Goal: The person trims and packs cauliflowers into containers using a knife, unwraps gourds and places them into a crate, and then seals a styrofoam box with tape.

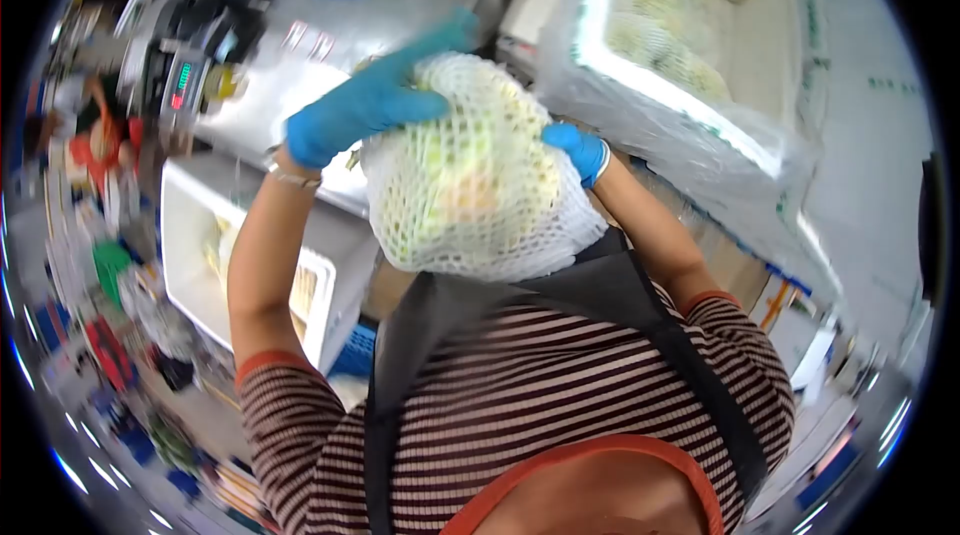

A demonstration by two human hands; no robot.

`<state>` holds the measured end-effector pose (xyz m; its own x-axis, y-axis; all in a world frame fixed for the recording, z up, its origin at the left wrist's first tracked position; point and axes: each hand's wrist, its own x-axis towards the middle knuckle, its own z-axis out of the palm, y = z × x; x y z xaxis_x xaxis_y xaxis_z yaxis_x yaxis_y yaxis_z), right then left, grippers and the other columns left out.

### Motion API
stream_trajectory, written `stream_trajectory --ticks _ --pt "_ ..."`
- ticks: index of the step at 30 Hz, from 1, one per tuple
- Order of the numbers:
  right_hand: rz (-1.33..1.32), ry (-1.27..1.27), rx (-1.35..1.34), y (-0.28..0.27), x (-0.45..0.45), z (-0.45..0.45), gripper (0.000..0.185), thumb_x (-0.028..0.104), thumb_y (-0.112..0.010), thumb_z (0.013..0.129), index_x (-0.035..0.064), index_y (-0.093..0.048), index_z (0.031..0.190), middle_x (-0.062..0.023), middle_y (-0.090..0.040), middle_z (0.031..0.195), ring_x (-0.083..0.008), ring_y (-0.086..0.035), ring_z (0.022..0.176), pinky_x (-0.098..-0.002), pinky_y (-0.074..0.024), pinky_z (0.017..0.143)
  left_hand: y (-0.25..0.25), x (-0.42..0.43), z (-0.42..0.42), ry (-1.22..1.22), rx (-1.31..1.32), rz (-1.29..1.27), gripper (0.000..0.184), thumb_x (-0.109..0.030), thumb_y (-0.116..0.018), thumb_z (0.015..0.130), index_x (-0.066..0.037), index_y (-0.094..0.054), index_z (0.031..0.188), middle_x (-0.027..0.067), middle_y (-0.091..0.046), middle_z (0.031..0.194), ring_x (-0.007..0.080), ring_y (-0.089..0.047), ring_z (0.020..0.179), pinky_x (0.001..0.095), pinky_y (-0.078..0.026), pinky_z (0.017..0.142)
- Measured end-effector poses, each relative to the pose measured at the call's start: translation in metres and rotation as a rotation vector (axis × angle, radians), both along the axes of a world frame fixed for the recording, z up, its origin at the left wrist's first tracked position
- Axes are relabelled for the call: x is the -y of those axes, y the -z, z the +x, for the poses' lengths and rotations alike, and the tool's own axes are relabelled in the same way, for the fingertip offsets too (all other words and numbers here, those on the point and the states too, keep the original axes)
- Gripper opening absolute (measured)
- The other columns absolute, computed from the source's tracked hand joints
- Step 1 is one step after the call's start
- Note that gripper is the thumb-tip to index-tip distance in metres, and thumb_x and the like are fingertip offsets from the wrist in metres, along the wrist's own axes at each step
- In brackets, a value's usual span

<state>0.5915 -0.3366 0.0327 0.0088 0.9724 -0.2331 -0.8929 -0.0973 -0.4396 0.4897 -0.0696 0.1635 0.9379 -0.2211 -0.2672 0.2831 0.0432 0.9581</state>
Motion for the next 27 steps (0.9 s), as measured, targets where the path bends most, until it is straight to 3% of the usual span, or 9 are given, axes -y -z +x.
stream_trajectory --ticks 2,4,6,7,9,12,14,18,27 --pt "-0.073 -0.091 0.284 0.007 -0.007 -0.023 0.075 0.039 -0.065 0.088 -0.0001 -0.04 0.147 -0.0184 -0.053 0.141 -0.0308 -0.055 0.126 -0.0417 -0.0451 0.106 0.021 0.011 -0.027 0.189 0.049 0.053 0.068 -0.025 -0.073 0.087 -0.011 -0.045 0.147 0.0073 -0.06 0.132 0.0169 -0.057 0.116 0.0321 -0.045 0.102" --pt "-0.094 -0.251 0.843 0.018 -0.008 -0.015 0.055 0.044 -0.057 0.097 -0.0001 -0.058 0.13 -0.0167 -0.066 0.118 -0.0254 -0.063 0.107 -0.0385 -0.0496 0.094 0.04 0.004 -0.054 0.14 -0.079 0.097 0.049 -0.029 -0.065 0.094 -0.007 -0.056 0.137 0.0077 -0.063 0.128 0.0159 -0.058 0.113 0.0298 -0.044 0.102" --pt "-0.491 -0.333 1.045 -0.002 -0.005 0.002 0.056 0.051 -0.057 0.096 0.0 -0.062 0.118 -0.0129 -0.069 0.097 -0.0229 -0.065 0.088 -0.0373 -0.052 0.083 0.063 0.007 -0.08 0.035 -0.206 0.042 0.043 -0.028 -0.06 0.097 -0.003 -0.06 0.131 0.0081 -0.064 0.127 0.0149 -0.058 0.114 0.0291 -0.043 0.103" --pt "-0.554 -0.161 1.418 -0.008 -0.006 0.003 0.048 0.047 -0.054 0.099 0.0017 -0.064 0.11 -0.0114 -0.068 0.087 -0.0209 -0.065 0.075 -0.036 -0.0519 0.072 0.073 0.01 -0.089 -0.027 -0.207 0.024 0.041 -0.029 -0.058 0.098 -0.003 -0.06 0.13 0.0079 -0.065 0.123 0.0144 -0.059 0.111 0.0285 -0.044 0.102" --pt "-0.574 -0.05 1.32 -0.052 -0.008 0.006 0.037 0.039 -0.052 0.101 0.0048 -0.066 0.105 -0.0131 -0.068 0.087 -0.0242 -0.066 0.072 -0.0351 -0.051 0.067 0.08 0.016 -0.102 -0.118 -0.229 0.012 0.039 -0.029 -0.055 0.1 -0.002 -0.061 0.127 0.0074 -0.067 0.117 0.0137 -0.06 0.106 0.0276 -0.046 0.098" --pt "-0.045 -0.08 1.699 -0.089 -0.012 -0.031 0.032 0.036 -0.051 0.101 0.0078 -0.067 0.102 -0.0149 -0.067 0.088 -0.0294 -0.066 0.072 -0.0365 -0.0518 0.067 0.074 0.029 -0.107 -0.194 -0.272 0.07 0.037 -0.03 -0.052 0.103 -0.001 -0.062 0.124 0.0069 -0.067 0.109 0.0128 -0.059 0.1 0.0271 -0.047 0.093" --pt "-0.107 -0.217 1.861 -0.1 -0.019 -0.061 0.032 0.04 -0.051 0.099 0.011 -0.066 0.094 -0.0122 -0.066 0.083 -0.0322 -0.066 0.07 -0.0422 -0.0523 0.063 0.074 0.033 -0.112 -0.204 -0.192 0.185 0.038 -0.031 -0.053 0.102 -0.001 -0.062 0.124 0.0069 -0.067 0.11 0.0129 -0.059 0.101 0.0271 -0.047 0.092" --pt "-0.074 -0.122 2.013 -0.096 -0.036 -0.091 0.034 0.04 -0.049 0.1 0.0108 -0.064 0.091 -0.0109 -0.066 0.078 -0.03 -0.066 0.066 -0.0418 -0.0515 0.056 0.083 0.043 -0.132 -0.3 -0.098 0.288 0.043 -0.039 -0.055 0.1 -0.002 -0.062 0.121 0.0119 -0.068 0.104 0.0172 -0.061 0.092 0.0308 -0.049 0.085" --pt "0.041 -0.373 1.809 -0.089 -0.006 -0.087 0.034 0.038 -0.048 0.101 0.0104 -0.065 0.094 -0.0123 -0.065 0.073 -0.0313 -0.066 0.064 -0.0397 -0.0528 0.057 0.084 0.062 -0.154 -0.434 -0.216 0.26 0.039 -0.038 -0.056 0.1 -0.004 -0.064 0.116 0.0073 -0.066 0.098 0.0139 -0.058 0.09 0.0293 -0.048 0.085"
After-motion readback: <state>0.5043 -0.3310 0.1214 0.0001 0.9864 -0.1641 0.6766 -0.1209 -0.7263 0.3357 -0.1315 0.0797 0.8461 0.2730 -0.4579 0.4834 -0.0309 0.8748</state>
